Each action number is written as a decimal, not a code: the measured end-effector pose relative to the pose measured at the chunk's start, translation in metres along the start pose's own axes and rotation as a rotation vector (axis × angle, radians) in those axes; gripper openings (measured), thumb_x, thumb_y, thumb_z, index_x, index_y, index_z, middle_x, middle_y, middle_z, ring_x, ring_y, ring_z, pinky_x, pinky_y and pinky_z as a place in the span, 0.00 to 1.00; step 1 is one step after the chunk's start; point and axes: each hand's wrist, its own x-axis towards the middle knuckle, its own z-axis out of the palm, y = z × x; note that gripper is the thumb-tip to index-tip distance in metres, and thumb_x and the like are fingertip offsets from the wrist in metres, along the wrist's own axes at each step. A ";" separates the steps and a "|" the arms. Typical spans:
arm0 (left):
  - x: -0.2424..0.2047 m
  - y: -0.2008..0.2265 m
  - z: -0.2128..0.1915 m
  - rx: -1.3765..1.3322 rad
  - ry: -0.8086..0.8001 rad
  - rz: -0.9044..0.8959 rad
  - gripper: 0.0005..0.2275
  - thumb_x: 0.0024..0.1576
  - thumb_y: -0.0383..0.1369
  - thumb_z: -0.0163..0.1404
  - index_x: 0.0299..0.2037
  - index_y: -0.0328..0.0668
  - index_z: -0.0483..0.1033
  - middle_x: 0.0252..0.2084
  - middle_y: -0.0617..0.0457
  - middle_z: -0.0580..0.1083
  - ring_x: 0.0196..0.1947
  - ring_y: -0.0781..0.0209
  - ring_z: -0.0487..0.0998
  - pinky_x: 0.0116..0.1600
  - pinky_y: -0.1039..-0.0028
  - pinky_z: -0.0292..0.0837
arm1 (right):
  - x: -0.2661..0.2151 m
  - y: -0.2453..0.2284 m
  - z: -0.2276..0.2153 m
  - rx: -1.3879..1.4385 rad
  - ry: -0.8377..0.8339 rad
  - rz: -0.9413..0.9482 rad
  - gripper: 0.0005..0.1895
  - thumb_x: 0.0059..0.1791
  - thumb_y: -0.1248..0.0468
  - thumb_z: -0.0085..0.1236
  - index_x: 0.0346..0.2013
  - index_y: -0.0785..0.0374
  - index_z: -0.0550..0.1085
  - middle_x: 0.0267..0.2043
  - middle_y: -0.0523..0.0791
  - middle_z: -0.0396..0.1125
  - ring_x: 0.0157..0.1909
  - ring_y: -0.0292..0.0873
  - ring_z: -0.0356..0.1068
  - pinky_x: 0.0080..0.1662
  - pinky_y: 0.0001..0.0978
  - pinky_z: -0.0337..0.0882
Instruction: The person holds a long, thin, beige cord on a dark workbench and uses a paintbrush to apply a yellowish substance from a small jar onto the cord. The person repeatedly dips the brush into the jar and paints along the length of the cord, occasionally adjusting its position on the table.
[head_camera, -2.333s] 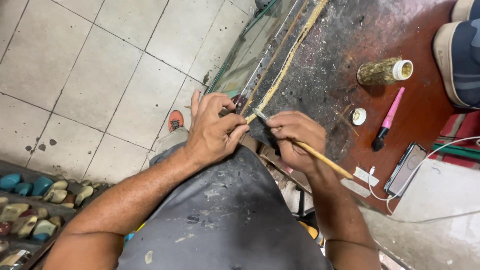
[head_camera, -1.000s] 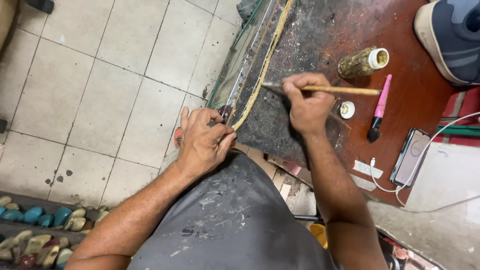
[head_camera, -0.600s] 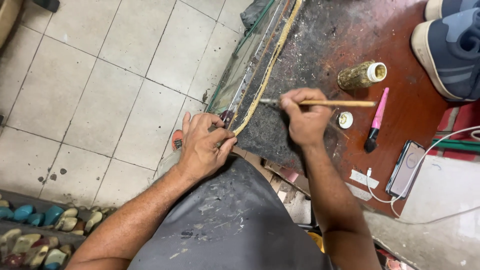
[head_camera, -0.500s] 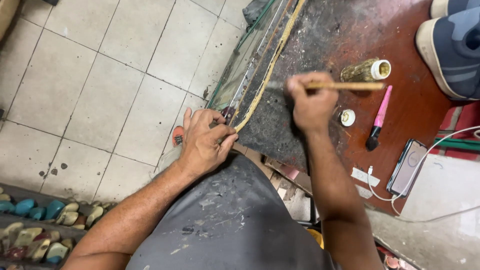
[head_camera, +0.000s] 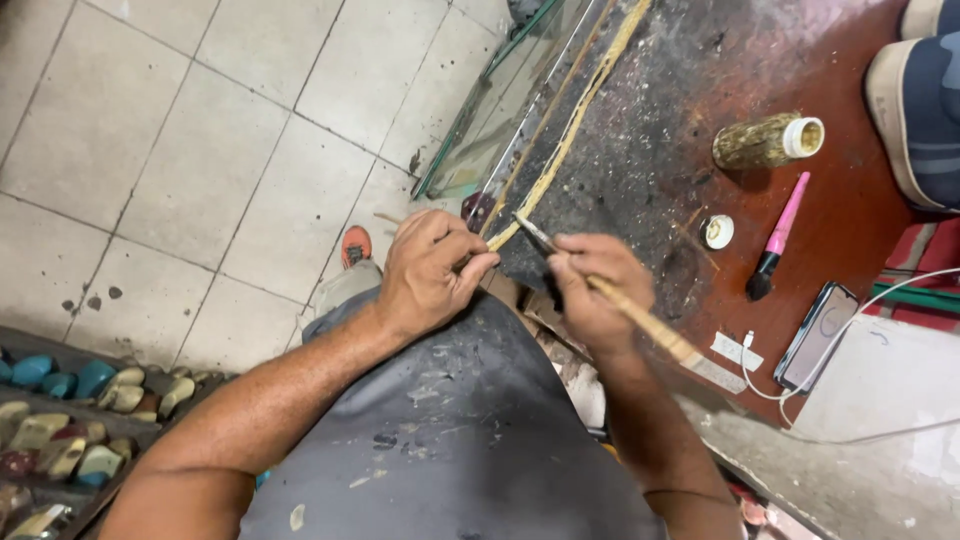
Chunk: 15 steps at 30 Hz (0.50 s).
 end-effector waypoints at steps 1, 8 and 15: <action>0.004 0.005 -0.003 -0.038 0.006 0.000 0.05 0.57 0.38 0.61 0.33 0.51 0.79 0.32 0.55 0.71 0.31 0.49 0.77 0.48 0.55 0.72 | -0.005 -0.014 0.005 -0.051 -0.002 -0.039 0.12 0.43 0.77 0.72 0.25 0.66 0.74 0.35 0.58 0.76 0.34 0.58 0.78 0.38 0.42 0.78; 0.009 0.014 -0.022 -0.224 -0.078 -0.071 0.03 0.58 0.33 0.59 0.39 0.52 0.83 0.33 0.54 0.74 0.28 0.49 0.78 0.36 0.64 0.76 | -0.012 -0.041 0.029 -0.126 0.011 -0.290 0.06 0.44 0.77 0.69 0.26 0.69 0.79 0.37 0.60 0.77 0.39 0.64 0.79 0.40 0.48 0.81; 0.007 0.004 -0.015 -0.329 -0.101 -0.112 0.02 0.57 0.29 0.60 0.37 0.42 0.82 0.33 0.48 0.76 0.28 0.49 0.79 0.31 0.68 0.76 | -0.053 0.002 0.017 0.081 -0.015 -0.235 0.09 0.41 0.82 0.65 0.28 0.67 0.80 0.38 0.59 0.77 0.41 0.63 0.79 0.44 0.50 0.80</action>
